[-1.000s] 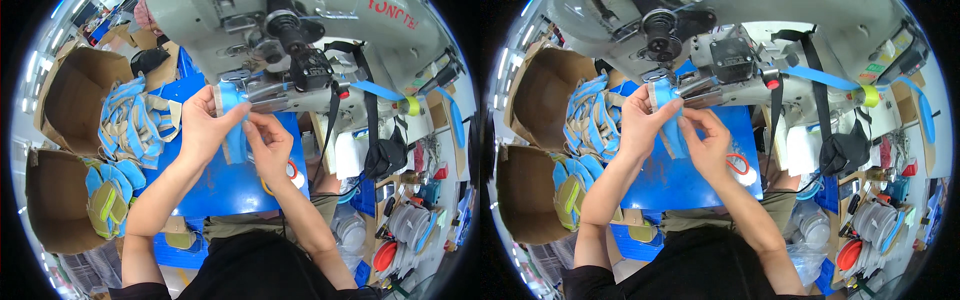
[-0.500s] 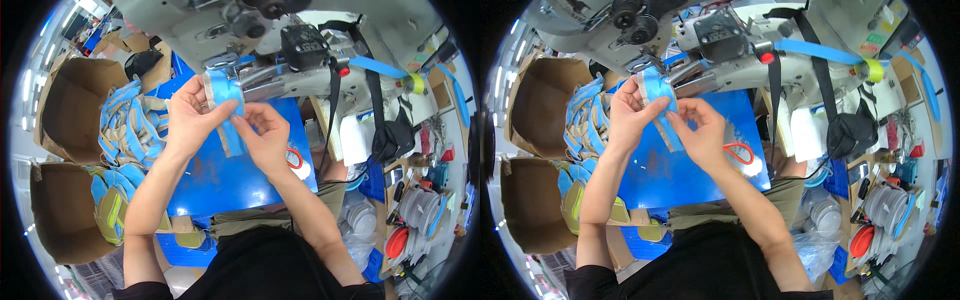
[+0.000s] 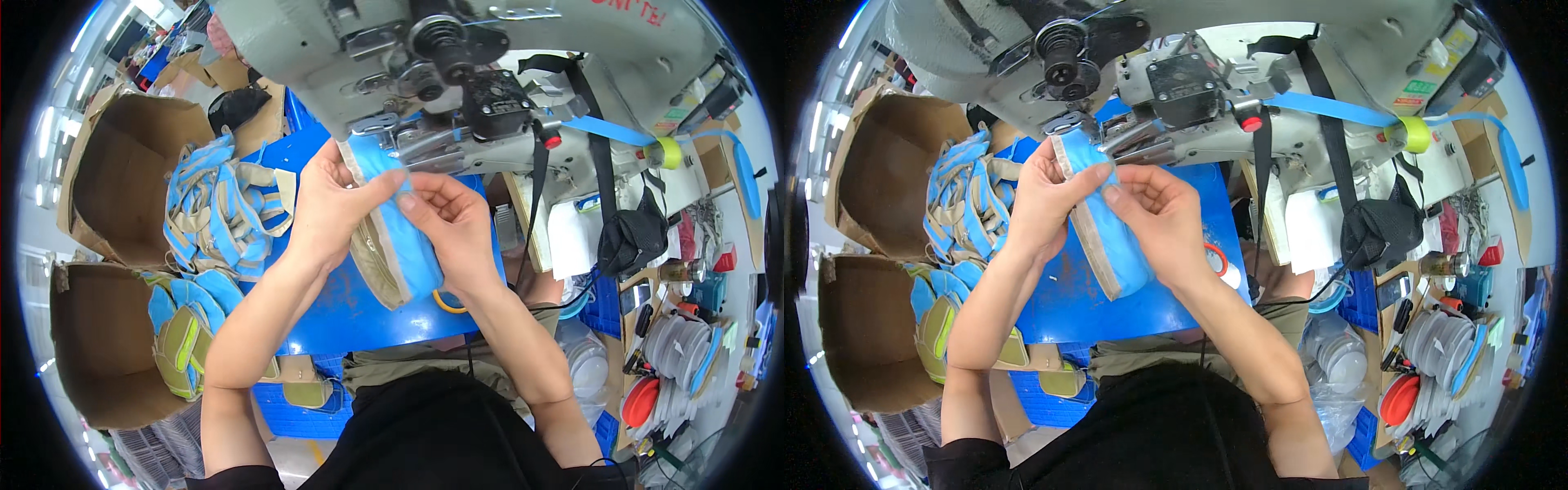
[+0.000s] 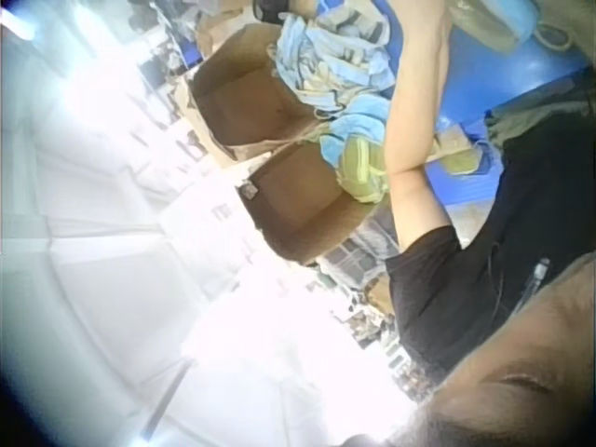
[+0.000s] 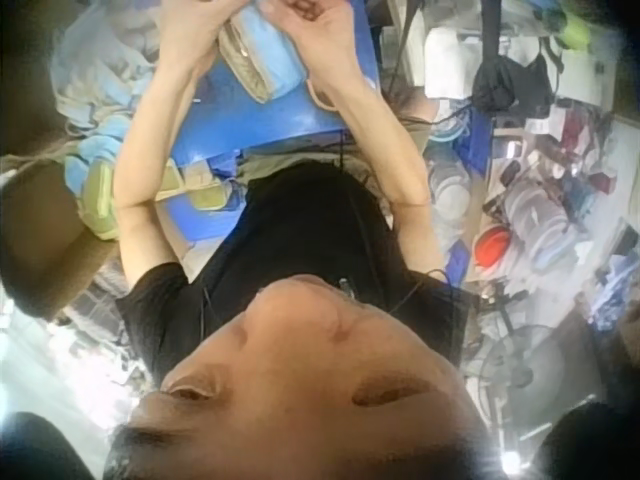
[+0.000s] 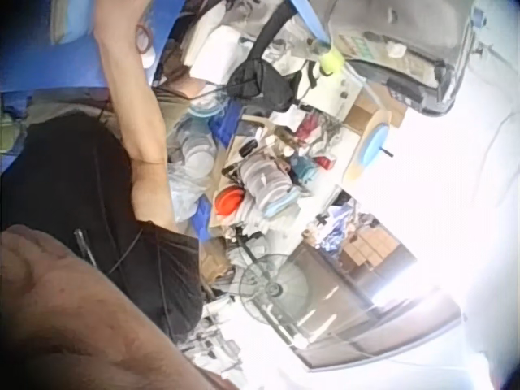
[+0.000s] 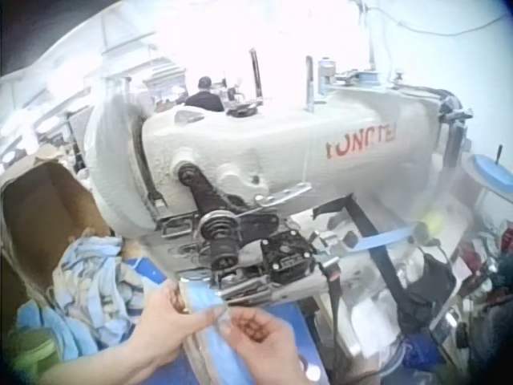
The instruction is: The person operates a sewing machine to stitch the edges of small fabric pouches. They repeatedly pick up pouches, align them under the presser foot, sew the seams, and then trim the excess thread with scissors. The person also inspects the finished pouches by turning them inside out and checking the seams.
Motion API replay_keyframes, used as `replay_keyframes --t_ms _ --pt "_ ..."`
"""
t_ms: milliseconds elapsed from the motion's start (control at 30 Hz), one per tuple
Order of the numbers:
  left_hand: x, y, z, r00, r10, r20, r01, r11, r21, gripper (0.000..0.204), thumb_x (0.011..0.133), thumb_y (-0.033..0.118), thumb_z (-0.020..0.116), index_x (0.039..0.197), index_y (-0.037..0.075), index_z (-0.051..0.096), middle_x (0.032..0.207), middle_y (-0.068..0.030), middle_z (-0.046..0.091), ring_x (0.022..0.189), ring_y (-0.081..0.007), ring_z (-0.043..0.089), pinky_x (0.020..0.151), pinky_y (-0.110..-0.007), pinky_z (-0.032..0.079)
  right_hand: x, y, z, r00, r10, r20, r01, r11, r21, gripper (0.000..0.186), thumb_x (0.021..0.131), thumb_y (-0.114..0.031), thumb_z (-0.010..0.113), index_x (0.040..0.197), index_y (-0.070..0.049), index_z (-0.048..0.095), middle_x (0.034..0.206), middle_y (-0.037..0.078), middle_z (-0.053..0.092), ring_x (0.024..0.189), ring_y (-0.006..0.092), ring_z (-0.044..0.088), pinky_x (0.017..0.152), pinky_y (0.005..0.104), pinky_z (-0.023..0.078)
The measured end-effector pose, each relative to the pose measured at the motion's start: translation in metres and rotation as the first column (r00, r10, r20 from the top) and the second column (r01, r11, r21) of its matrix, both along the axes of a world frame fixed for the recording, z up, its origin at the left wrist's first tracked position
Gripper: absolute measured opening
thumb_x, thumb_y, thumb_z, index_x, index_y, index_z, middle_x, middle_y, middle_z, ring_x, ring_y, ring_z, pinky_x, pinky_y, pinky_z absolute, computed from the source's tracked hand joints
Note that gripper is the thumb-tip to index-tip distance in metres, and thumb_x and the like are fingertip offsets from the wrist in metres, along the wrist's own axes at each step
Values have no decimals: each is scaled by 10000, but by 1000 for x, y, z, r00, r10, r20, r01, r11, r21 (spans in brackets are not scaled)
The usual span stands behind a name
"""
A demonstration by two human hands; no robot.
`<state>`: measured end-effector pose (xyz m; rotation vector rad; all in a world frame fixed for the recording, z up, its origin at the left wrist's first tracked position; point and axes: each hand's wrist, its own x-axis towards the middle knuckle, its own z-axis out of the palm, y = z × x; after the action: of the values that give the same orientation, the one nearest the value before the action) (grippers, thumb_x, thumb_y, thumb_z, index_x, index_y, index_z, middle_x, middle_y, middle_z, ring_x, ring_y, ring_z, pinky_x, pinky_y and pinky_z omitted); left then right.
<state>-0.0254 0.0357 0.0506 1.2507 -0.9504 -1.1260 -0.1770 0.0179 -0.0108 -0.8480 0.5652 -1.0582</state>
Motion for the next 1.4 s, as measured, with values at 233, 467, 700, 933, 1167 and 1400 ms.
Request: replay_keyframes --t_ms 233,467,700,933,1167,1400 --pt "-7 -4 -3 1000 28 11 -28 1000 -10 381 871 -13 763 1188 32 556 999 -44 703 845 -116 700 733 -276 584 -24 0 4 997 -1 -75 -3 999 -51 247 941 -90 753 1153 7 674 1000 45 716 891 82 661 806 235 535" --pt "-3 -4 -7 999 5 -44 -5 1000 9 443 866 -38 766 1246 9 543 1048 -84 722 891 -156 721 790 -307 597 -78 -32 14 911 -410 -35 376 865 -333 214 1003 -194 691 1091 -1 663 938 57 712 810 96 645 742 239 507" --pt "2 1 -10 983 -46 -180 57 997 53 445 892 -12 762 1275 42 543 1051 -83 737 908 -163 734 809 -320 613 -83 -51 18 880 -473 -44 441 847 -296 240 1000 -257 704 883 -54 653 743 5 642 664 67 583 624 211 448" --pt "1 6 -8 972 -11 -236 33 995 92 345 931 37 732 1237 47 572 1065 -91 733 931 -179 734 843 -340 614 -18 0 7 913 -274 -301 175 932 -317 236 877 -123 799 1050 23 734 875 65 742 746 116 681 692 288 558" --pt "10 -1 -4 944 -12 -330 61 989 138 230 951 64 704 1162 31 617 1065 -99 724 927 -191 728 859 -345 604 -4 -2 1 999 -45 13 47 991 -123 249 908 -69 743 1126 48 711 920 98 748 783 118 695 682 275 561" --pt "13 -8 -3 939 45 -340 11 987 160 179 944 78 693 1104 32 629 986 -92 722 878 -179 725 818 -324 608 -3 11 6 994 22 107 -40 984 172 251 938 -98 737 1142 45 706 941 91 742 796 106 690 687 258 557"
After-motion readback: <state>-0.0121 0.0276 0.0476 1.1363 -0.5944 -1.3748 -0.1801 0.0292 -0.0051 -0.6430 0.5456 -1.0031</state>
